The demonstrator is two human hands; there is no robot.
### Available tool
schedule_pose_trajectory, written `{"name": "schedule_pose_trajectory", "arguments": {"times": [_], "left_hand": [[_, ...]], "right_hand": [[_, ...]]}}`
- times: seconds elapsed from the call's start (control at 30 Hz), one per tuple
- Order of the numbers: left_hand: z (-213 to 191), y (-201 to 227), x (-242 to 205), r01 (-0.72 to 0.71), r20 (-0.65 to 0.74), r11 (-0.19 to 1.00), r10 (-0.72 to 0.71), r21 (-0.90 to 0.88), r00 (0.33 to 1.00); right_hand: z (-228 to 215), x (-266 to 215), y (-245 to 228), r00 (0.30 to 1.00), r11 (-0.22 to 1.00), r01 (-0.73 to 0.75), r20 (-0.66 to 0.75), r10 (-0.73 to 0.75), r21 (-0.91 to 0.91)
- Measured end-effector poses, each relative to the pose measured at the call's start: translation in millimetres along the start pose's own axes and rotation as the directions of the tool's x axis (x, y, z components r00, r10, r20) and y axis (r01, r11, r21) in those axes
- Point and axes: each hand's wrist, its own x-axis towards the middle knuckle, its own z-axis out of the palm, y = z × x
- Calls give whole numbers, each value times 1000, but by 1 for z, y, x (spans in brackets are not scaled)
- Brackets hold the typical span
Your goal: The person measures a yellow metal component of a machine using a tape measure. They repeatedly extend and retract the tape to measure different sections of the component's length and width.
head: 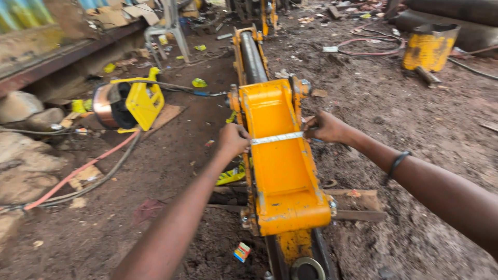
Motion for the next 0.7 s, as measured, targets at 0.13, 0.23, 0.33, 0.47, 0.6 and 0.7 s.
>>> {"name": "schedule_pose_trajectory", "arguments": {"times": [0.13, 0.23, 0.33, 0.47, 0.6, 0.7], "left_hand": [[-2, -1, 2, 12, 21, 1000, -11, -20, 1000], [-1, -1, 0, 1, 23, 998, 1, -67, 1000], [-1, 1, -2, 19, 32, 995, -16, -100, 999], [-2, 2, -3, 41, 29, 992, -37, -116, 999], [-3, 0, -2, 47, 37, 990, -43, -129, 998], [-3, -1, -1, 50, 49, 983, -42, -175, 998]], "right_hand": [[-3, -3, -4, 1000, 1000, 10, -27, -9, 7], [-4, -5, -6, 1000, 1000, 1, -21, -1, -26], [-5, -6, -7, 1000, 1000, 10, -15, -10, -17], [-6, -6, -6, 1000, 1000, -16, 12, 15, 23], [-4, -5, -3, 1000, 999, 9, 12, -9, 37], [-4, -5, -2, 1000, 999, 9, 7, -9, 31]]}}
